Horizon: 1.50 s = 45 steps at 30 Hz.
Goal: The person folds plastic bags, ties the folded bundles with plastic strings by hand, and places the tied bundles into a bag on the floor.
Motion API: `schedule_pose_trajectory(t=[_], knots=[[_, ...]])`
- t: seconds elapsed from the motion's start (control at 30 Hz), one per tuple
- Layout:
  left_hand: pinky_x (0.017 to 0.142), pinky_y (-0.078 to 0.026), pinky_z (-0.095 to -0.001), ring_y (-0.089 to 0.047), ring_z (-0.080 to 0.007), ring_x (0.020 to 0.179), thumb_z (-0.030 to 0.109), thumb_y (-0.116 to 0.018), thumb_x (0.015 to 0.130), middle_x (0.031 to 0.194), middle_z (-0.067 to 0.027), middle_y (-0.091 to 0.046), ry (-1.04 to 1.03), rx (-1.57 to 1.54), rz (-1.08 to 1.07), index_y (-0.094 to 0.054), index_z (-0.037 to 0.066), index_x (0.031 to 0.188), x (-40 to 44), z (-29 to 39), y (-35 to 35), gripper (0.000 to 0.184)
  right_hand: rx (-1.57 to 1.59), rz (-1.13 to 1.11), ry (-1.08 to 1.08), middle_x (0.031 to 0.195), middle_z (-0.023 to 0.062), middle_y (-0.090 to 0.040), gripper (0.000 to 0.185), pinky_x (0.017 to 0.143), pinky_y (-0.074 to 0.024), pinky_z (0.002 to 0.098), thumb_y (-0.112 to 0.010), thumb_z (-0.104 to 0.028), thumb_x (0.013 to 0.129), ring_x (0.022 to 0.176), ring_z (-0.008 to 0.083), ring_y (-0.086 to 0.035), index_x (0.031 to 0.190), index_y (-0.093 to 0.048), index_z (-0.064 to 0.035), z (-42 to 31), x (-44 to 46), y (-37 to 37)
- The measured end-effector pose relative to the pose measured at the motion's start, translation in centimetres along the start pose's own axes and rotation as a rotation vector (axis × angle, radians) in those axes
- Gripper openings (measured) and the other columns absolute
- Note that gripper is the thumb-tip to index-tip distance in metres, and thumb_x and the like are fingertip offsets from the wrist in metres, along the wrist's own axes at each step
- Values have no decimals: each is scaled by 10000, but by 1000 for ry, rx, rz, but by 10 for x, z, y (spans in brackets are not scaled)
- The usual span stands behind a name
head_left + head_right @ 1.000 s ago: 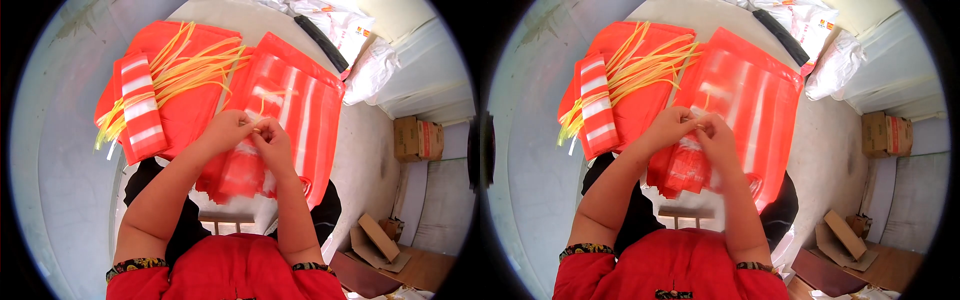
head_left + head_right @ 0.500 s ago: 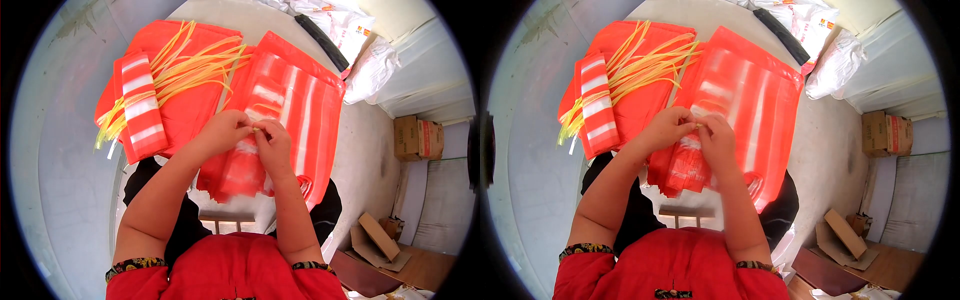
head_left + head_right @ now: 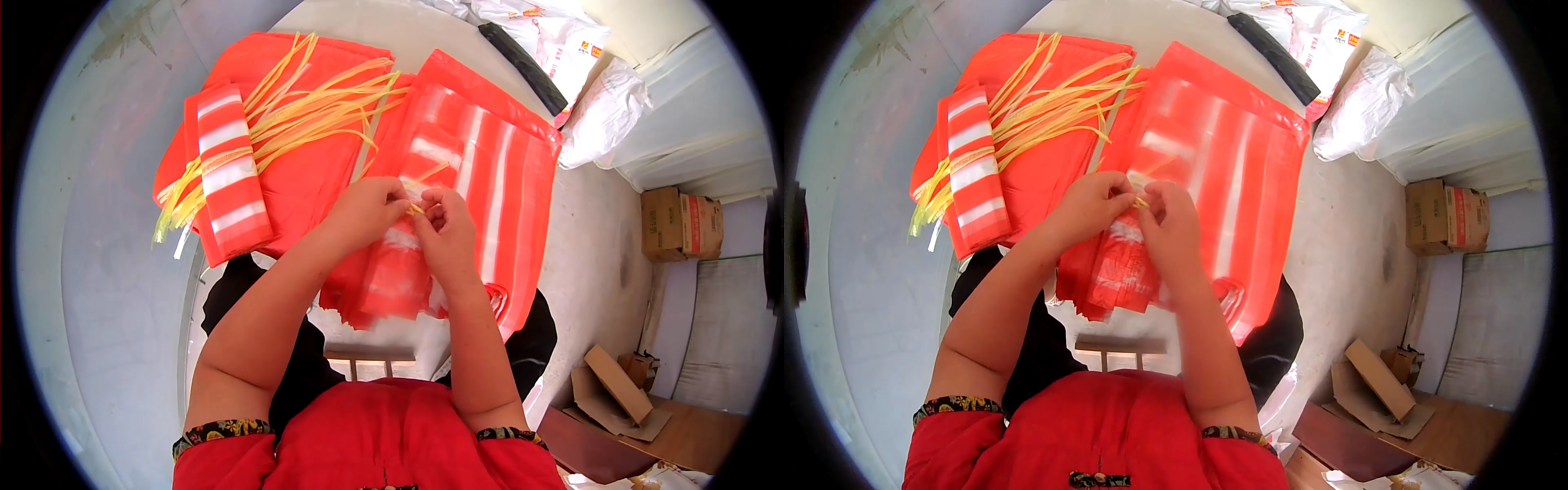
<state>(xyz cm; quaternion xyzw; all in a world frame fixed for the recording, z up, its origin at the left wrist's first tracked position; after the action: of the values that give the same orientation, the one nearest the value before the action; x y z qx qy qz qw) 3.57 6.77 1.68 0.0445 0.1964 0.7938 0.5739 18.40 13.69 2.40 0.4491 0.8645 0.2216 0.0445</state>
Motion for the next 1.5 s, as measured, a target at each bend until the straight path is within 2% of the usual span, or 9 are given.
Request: schedule_pose_trajectory(t=[0.1, 0.4, 0.6, 0.8, 0.9, 1.0, 1.13, 1.3, 1.5], knots=[[762, -545, -434, -706, -334, 871, 184, -688, 936, 924, -173, -729, 3, 73, 85, -713, 0, 966, 2, -4, 4, 188, 5, 21, -6, 998, 86, -583, 298, 769, -525, 317, -695, 26, 879, 854, 177, -604, 1157, -603, -32, -8, -1, 10], [807, -526, -473, -660, -384, 924, 169, -677, 958, 969, -171, -684, -110, 422, 232, -667, 20, 932, 8, 2, 7, 152, -19, -132, -95, 931, 6, -569, 180, 702, -474, 262, -636, 26, 924, 805, 90, -545, 1055, -545, -56, 9, -22, 20], [857, -537, -441, -663, -354, 996, 156, -672, 964, 1018, -148, -672, -265, 288, 504, -684, 25, 1024, -12, 24, 25, 145, 24, 100, -161, 1091, 75, -627, 356, 853, -520, 298, -641, -105, 1018, 956, 136, -603, 1355, -550, -36, 30, -26, 45], [840, -543, -433, -662, -364, 1010, 238, -649, 991, 1090, -191, -674, -325, 192, 70, -702, 27, 1108, -28, 1, 4, 247, -15, -163, -245, 1205, 109, -619, 594, 992, -514, 337, -594, -202, 1064, 1126, 173, -612, 1595, -374, -54, 19, -28, 31], [853, -541, -409, -678, -304, 997, 286, -622, 1028, 1178, -160, -692, 8, 30, -42, -695, 31, 1175, -32, 8, 15, 303, 377, -24, -316, 1294, 144, -622, 612, 1051, -494, 366, -555, -248, 1084, 1188, 204, -618, 1620, -318, -70, -16, -30, 31], [870, -559, -369, -693, -221, 1013, 326, -591, 1054, 1194, -109, -699, 414, -907, -50, -664, 26, 1239, -51, 6, 15, 360, 893, -286, -28, 1435, 154, -568, 605, 1097, -466, 386, -514, -269, 1098, 1257, 234, -596, 1623, -290, -69, -68, -32, 27], [947, -582, -369, -687, -196, 1104, 257, -617, 1051, 1268, -99, -663, 276, -816, -214, -502, 54, 1476, -37, -14, 8, 485, 192, 21, -31, 1531, 165, -488, 640, 1160, -416, 388, -610, -196, 1060, 1400, 266, -500, 1603, -310, -40, -40, -18, 31], [1003, -578, -385, -656, -199, 1182, 157, -640, 1035, 1332, -86, -632, 355, -891, -160, -396, 53, 1551, -48, -9, -14, 580, 784, -9, -447, 1493, 173, -530, 797, 1073, -489, 359, -629, -110, 1041, 1308, 229, -575, 1682, -157, -71, -28, -46, 8], [890, -577, -335, -638, -116, 1128, 292, -603, 1081, 1227, -21, -661, 237, -863, -298, -555, 62, 1398, -38, 11, -53, 394, 674, 216, -272, 1359, 180, -622, 825, 978, -540, 350, -611, 24, 1009, 1169, 209, -650, 1683, -143, -69, -24, -38, 47]])
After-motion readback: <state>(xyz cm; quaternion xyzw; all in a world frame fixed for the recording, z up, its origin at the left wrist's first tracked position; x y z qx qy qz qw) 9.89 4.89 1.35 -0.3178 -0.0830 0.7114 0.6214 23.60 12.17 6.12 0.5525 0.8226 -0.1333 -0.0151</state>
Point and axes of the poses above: each hand's wrist, its own x-axis towards the middle knuckle, its own y-axis out of the back of the hand, z = x × y, the point moved 6 cm from there along x, towards the middle knuckle
